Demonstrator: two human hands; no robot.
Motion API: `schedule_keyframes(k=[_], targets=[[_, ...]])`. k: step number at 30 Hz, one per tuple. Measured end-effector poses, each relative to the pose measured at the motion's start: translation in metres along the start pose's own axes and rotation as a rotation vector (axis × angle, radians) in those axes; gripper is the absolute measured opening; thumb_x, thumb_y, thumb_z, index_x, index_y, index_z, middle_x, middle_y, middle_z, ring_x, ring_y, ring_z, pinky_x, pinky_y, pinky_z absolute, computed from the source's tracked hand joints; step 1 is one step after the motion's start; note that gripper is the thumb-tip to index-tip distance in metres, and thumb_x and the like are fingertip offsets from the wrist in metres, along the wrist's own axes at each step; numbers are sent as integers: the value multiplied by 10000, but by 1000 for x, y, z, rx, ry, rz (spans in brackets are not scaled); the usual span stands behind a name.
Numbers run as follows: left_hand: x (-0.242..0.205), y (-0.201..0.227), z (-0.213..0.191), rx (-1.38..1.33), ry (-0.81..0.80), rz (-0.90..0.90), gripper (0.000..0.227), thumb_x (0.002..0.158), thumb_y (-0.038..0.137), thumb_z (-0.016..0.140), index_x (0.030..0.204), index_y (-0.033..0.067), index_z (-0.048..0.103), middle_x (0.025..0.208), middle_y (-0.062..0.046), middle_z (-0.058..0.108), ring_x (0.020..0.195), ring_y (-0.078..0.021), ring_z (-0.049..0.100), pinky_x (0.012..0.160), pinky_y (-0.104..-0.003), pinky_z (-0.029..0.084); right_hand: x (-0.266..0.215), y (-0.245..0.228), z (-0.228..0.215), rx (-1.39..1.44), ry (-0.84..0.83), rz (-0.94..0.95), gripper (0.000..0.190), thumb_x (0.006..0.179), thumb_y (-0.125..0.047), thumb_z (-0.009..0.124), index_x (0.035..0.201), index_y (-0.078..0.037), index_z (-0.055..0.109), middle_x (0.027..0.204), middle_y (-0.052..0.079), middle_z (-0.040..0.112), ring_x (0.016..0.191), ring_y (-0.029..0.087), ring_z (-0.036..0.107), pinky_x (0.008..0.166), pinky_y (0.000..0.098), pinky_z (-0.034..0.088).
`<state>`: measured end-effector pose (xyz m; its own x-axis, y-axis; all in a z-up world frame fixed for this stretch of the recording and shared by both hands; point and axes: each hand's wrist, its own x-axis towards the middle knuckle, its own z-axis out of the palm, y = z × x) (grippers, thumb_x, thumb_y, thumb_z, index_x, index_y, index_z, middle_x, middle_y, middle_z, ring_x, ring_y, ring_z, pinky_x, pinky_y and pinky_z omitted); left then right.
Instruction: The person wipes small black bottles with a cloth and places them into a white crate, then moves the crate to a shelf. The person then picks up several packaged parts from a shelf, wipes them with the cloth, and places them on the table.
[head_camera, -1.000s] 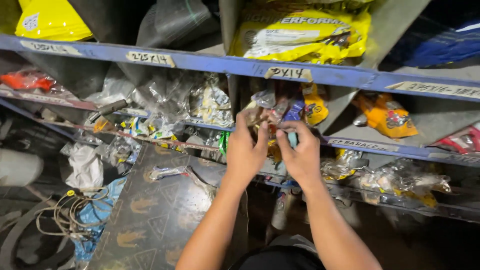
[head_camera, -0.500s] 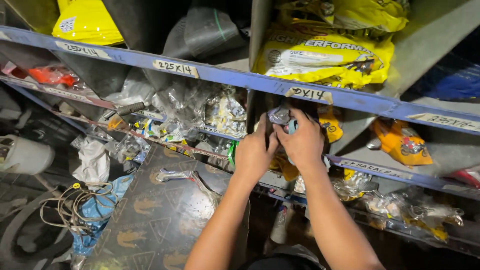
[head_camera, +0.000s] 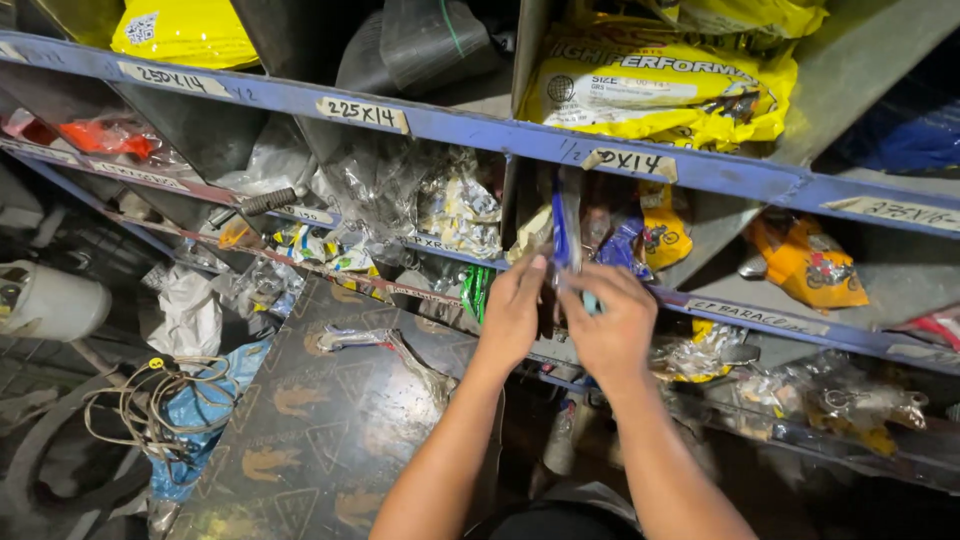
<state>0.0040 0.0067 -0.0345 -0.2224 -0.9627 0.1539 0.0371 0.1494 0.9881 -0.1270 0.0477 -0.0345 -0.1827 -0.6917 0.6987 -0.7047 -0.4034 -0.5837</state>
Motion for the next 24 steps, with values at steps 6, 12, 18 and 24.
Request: schedule_keyframes(k=[6, 12, 18, 24], targets=[[-24, 57, -4, -354, -139, -177, 306, 858, 321, 768, 1041, 77, 739, 801, -44, 638, 774, -199, 596, 775, -322, 472, -35, -51, -15, 214, -95, -17, 133, 715, -158, 912, 780, -119, 803, 843, 67, 734, 840, 338, 738, 780, 425, 595], [-47, -1, -26, -263, -318, -43, 227, 956, 99, 696, 1174, 35, 697, 979, -90, 699, 909, -218, 619, 887, -400, 486, -42, -51, -30, 472, -169, 212, 112, 816, -120, 822, 811, -47, 737, 765, 72, 696, 745, 198, 694, 768, 356, 565], [-73, -1, -46, -332, -189, 7, 195, 991, 132, 678, 1171, 56, 687, 953, -32, 687, 895, -133, 565, 844, -334, 494, -76, -41, 1, 618, -210, 278, 212, 853, -163, 820, 834, -28, 658, 744, 64, 670, 753, 130, 614, 743, 332, 535], [-105, 29, -106, -68, -226, 177, 194, 1043, 186, 594, 969, 32, 687, 945, -118, 674, 972, -206, 561, 921, -433, 481, -87, -54, 25, 620, -750, 326, 307, 927, -284, 718, 937, 22, 697, 787, 172, 743, 753, 181, 623, 750, 449, 553]])
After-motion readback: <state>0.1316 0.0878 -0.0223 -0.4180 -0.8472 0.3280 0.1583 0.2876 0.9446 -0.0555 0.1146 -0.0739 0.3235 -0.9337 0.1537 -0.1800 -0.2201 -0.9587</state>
